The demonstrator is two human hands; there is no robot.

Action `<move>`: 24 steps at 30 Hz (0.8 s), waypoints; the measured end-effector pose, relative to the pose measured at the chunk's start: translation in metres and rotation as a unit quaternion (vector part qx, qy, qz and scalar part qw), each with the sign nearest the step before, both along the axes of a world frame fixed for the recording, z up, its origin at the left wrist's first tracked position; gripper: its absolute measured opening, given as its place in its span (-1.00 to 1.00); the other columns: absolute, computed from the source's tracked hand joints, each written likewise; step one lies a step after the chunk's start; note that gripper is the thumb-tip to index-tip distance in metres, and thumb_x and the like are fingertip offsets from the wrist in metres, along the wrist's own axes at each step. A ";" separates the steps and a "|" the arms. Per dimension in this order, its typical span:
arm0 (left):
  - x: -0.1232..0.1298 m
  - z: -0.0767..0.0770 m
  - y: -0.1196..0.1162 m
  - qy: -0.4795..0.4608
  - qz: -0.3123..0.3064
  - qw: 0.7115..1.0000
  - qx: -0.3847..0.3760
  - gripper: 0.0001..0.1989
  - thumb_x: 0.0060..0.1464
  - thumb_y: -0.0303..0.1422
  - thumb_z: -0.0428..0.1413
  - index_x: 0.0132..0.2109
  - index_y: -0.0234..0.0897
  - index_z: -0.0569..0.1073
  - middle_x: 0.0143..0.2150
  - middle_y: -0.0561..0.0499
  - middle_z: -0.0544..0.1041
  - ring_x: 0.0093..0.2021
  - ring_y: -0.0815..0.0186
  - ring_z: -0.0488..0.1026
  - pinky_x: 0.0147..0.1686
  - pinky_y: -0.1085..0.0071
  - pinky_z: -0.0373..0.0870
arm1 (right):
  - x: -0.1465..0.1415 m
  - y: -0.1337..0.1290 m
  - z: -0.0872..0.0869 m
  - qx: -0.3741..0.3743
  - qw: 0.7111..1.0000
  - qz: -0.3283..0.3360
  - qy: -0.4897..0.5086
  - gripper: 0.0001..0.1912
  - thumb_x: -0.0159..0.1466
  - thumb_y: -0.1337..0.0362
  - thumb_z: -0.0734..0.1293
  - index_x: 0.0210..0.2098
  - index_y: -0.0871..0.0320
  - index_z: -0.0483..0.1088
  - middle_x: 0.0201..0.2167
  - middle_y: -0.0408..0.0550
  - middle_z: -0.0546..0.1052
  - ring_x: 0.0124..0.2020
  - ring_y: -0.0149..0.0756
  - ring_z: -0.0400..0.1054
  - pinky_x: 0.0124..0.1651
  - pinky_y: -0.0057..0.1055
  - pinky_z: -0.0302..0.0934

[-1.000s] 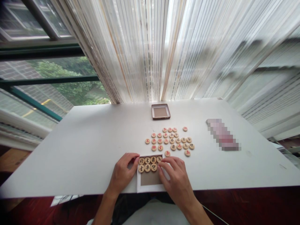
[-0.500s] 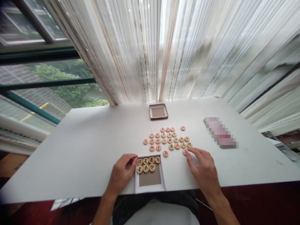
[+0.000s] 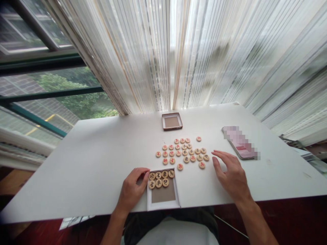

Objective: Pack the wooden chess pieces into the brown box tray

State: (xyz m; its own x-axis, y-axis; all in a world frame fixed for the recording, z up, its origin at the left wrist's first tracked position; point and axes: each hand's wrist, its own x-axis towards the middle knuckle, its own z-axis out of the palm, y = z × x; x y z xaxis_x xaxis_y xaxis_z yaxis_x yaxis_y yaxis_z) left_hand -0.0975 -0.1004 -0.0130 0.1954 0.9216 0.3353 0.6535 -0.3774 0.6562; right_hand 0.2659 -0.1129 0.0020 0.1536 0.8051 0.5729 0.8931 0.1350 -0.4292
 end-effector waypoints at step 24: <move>0.000 -0.002 0.001 -0.011 -0.007 1.000 -0.013 -0.86 0.30 -0.34 0.05 -0.11 -0.19 0.50 -0.17 -0.04 0.57 -0.17 0.21 0.51 -0.11 0.27 0.46 | 0.021 0.025 -0.030 -0.085 0.978 0.109 -0.155 -0.35 0.21 0.61 0.08 0.21 0.10 0.36 0.16 -0.05 0.51 0.20 -0.10 0.35 0.22 -0.03 0.26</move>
